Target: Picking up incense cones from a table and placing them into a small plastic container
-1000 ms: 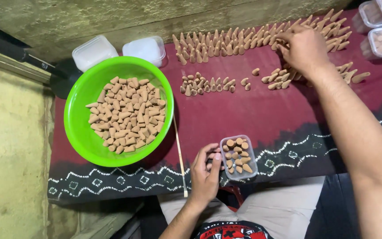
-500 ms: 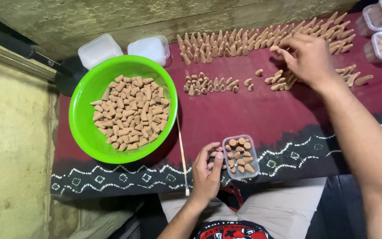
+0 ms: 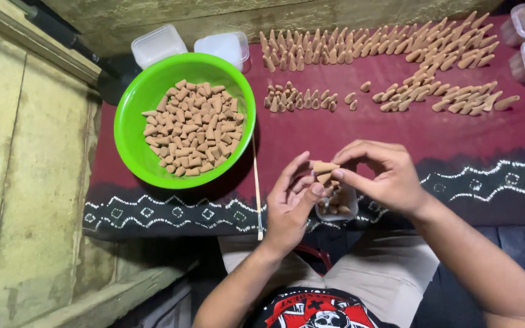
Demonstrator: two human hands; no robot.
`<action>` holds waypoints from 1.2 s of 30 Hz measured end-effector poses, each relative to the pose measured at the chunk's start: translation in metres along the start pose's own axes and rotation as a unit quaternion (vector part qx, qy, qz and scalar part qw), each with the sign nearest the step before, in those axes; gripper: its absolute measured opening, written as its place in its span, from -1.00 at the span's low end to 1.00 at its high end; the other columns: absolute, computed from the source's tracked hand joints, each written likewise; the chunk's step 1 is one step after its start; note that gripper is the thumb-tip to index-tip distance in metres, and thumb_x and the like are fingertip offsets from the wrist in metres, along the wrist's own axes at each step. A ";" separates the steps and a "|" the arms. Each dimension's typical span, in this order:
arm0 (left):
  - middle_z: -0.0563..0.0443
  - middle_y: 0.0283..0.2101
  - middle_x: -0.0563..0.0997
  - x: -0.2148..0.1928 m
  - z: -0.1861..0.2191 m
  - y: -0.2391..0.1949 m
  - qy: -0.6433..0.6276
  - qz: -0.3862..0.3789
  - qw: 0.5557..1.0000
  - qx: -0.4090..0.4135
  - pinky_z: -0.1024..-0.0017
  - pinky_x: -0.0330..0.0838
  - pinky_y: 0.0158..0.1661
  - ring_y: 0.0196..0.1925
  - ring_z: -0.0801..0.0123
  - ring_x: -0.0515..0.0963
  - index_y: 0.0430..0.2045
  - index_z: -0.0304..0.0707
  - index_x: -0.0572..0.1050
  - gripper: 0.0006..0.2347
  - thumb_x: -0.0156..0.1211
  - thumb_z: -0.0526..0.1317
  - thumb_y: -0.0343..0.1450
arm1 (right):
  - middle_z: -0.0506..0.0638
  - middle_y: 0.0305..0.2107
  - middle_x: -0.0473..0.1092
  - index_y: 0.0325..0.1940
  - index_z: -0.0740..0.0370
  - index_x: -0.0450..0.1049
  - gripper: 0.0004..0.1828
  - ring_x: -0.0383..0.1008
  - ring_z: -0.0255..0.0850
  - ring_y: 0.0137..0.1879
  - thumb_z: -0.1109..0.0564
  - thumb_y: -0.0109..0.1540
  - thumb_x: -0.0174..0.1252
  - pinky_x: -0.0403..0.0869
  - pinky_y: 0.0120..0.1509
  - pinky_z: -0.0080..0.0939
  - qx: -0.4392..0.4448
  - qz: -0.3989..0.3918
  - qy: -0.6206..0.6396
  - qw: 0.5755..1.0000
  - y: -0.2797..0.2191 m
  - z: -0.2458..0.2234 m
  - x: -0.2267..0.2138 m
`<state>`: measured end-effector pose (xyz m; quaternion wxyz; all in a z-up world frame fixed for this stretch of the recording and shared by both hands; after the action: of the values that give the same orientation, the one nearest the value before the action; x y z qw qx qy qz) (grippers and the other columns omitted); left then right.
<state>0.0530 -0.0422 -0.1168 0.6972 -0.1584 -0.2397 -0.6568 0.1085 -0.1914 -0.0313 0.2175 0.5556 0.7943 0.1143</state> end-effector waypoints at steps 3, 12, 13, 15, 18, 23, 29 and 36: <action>-0.25 -0.03 0.57 -0.001 0.018 0.000 0.078 -0.002 0.995 0.060 0.36 0.66 -0.07 -0.05 0.21 0.66 0.12 -0.52 0.46 -0.69 0.20 -0.42 0.48 | 0.14 -0.38 0.60 -0.28 0.36 0.62 -0.87 0.61 -0.16 -0.37 0.36 0.10 0.39 0.58 -0.29 -0.26 -0.018 0.006 -0.017 1.000 -0.010 -0.001 0.006; -0.10 -0.19 0.71 0.022 0.066 -0.003 0.336 -0.045 0.921 0.191 0.34 0.61 -0.11 -0.13 0.21 0.73 -0.06 -0.25 0.64 -0.80 0.29 -0.36 0.45 | 0.09 -0.33 0.59 -0.25 0.27 0.59 -0.90 0.62 0.01 -0.29 0.30 0.16 0.35 0.56 -0.18 -0.07 -0.095 -0.038 -0.122 0.987 -0.015 -0.030 0.020; -0.08 -0.19 0.71 0.023 0.067 -0.003 0.352 -0.050 0.914 0.197 0.35 0.61 -0.11 -0.13 0.21 0.74 -0.07 -0.23 0.65 -0.80 0.30 -0.36 0.44 | 0.11 -0.31 0.58 -0.15 0.27 0.59 -0.83 0.61 0.05 -0.26 0.32 0.18 0.33 0.56 -0.15 -0.04 -0.107 -0.038 -0.144 0.983 -0.016 -0.036 0.020; -0.06 -0.20 0.72 0.022 0.066 -0.003 0.368 -0.056 0.906 0.202 0.36 0.62 -0.12 -0.14 0.21 0.74 -0.08 -0.20 0.66 -0.80 0.32 -0.35 0.43 | 0.13 -0.30 0.57 -0.06 0.28 0.60 -0.77 0.60 0.09 -0.24 0.34 0.19 0.31 0.55 -0.12 0.00 -0.119 -0.038 -0.167 0.978 -0.019 -0.040 0.017; -0.11 -0.19 0.71 0.014 0.061 -0.004 0.388 -0.049 0.896 0.208 0.31 0.62 -0.11 -0.13 0.14 0.74 -0.01 -0.29 0.61 -0.75 0.32 -0.35 0.42 | 0.16 -0.30 0.52 -0.03 0.25 0.61 -0.75 0.55 0.15 -0.25 0.39 0.23 0.23 0.54 -0.13 0.08 -0.110 -0.034 -0.187 0.976 -0.030 -0.026 0.008; -0.13 -0.23 0.73 -0.001 0.049 -0.005 0.394 -0.039 0.897 0.194 0.25 0.61 -0.14 -0.15 0.05 0.74 -0.22 -0.36 0.62 -0.88 0.34 -0.37 0.40 | 0.07 -0.30 0.59 -0.14 0.24 0.62 -0.82 0.62 0.04 -0.22 0.31 0.17 0.35 0.54 -0.11 -0.06 -0.040 0.045 -0.200 0.978 -0.063 0.021 -0.016; -0.11 -0.20 0.74 -0.005 0.040 -0.006 0.401 -0.052 0.896 0.185 0.20 0.61 -0.10 -0.11 0.02 0.74 -0.23 -0.31 0.60 -0.90 0.31 -0.36 0.42 | 0.06 -0.31 0.61 -0.22 0.25 0.62 -0.84 0.65 -0.02 -0.22 0.30 0.14 0.42 0.56 -0.10 -0.14 -0.019 0.080 -0.215 0.973 -0.080 0.017 -0.012; -0.16 -0.21 0.74 -0.005 0.043 -0.006 0.395 -0.048 0.899 0.181 0.20 0.61 -0.14 -0.15 -0.02 0.73 -0.25 -0.33 0.60 -0.92 0.30 -0.37 0.43 | 0.11 -0.29 0.60 -0.23 0.29 0.64 -0.88 0.65 0.04 -0.21 0.36 0.15 0.34 0.57 -0.09 -0.11 -0.059 0.060 -0.233 0.969 -0.081 0.010 -0.003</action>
<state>0.0417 -0.0157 -0.0841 0.7186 0.2547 -0.0667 -0.6436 0.0467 -0.2236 -0.0742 0.4220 0.5999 0.6784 0.0413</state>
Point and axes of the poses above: each hand's wrist, its own y-axis towards the middle knuckle, its own x-axis out of the palm, z = x × y, the point moved 8 cm from there along y, towards the middle knuckle
